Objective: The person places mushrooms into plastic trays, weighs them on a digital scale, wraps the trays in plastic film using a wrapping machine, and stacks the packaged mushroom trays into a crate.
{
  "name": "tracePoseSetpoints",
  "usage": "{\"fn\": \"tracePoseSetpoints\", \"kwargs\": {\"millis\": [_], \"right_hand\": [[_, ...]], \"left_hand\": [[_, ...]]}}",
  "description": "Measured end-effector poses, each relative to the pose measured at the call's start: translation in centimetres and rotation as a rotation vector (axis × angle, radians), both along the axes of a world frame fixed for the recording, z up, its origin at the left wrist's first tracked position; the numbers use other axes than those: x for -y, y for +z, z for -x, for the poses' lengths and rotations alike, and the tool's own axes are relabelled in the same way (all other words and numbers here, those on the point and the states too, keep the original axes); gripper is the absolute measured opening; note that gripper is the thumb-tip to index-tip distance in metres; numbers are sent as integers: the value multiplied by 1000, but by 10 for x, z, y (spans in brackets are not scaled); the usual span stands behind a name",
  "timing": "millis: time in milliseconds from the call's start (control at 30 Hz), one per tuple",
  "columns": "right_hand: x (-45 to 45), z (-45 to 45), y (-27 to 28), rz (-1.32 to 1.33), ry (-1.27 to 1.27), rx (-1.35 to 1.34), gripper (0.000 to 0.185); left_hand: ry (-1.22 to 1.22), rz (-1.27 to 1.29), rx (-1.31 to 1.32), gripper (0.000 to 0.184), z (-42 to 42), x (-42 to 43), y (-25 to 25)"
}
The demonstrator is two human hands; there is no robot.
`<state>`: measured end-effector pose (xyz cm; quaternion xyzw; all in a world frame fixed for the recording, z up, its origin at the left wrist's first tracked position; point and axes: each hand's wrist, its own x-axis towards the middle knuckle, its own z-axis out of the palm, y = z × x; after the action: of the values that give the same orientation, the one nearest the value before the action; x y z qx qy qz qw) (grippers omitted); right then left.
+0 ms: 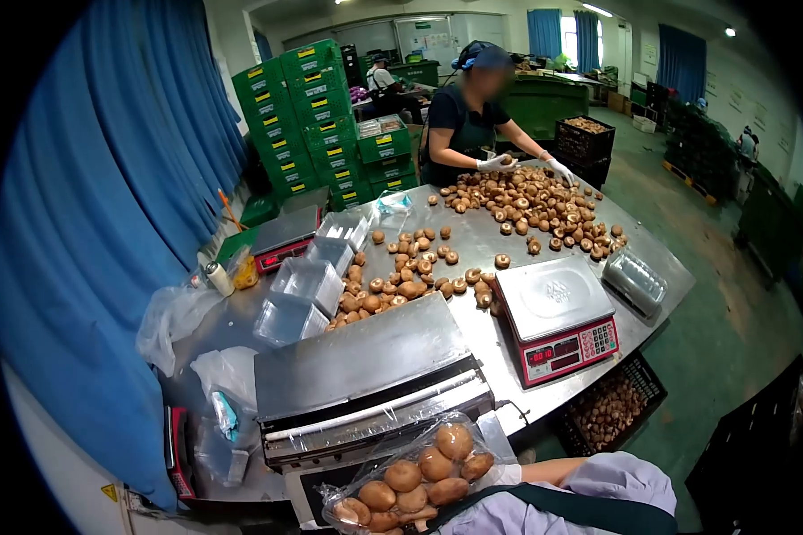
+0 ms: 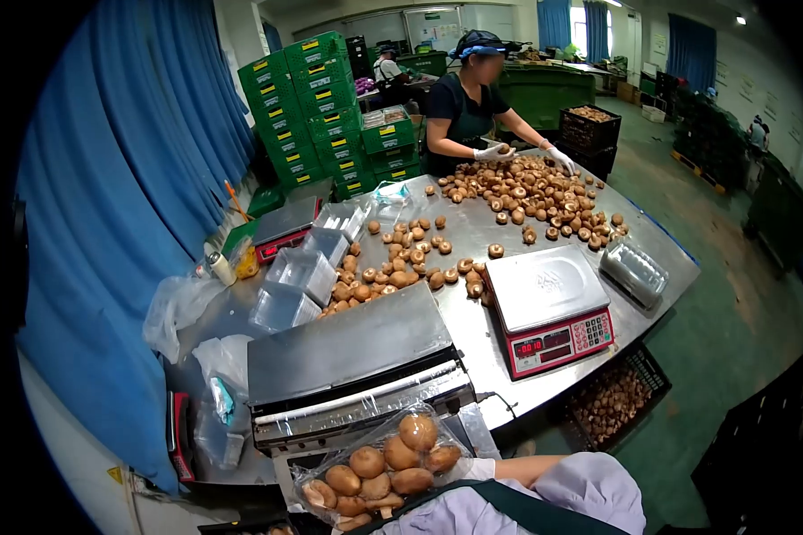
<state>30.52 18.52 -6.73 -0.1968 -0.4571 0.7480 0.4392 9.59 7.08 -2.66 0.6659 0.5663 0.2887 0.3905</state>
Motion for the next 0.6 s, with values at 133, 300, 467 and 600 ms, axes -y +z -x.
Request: {"fn": "tracePoseSetpoints", "kwargs": {"millis": [133, 300, 467, 600], "right_hand": [[-16, 9, -23, 188, -121, -128, 37], [-61, -10, -23, 303, -344, -359, 39], [-24, -23, 61, 293, 299, 61, 39], [-36, -2, 70, -180, 702, -805, 48]], "left_hand": [[-55, 45, 76, 18, -10, -3, 5], [-105, 81, 155, 16, -16, -4, 9], [-125, 125, 221, 15, -19, 0, 14], [-145, 154, 258, 15, -22, -1, 17]]}}
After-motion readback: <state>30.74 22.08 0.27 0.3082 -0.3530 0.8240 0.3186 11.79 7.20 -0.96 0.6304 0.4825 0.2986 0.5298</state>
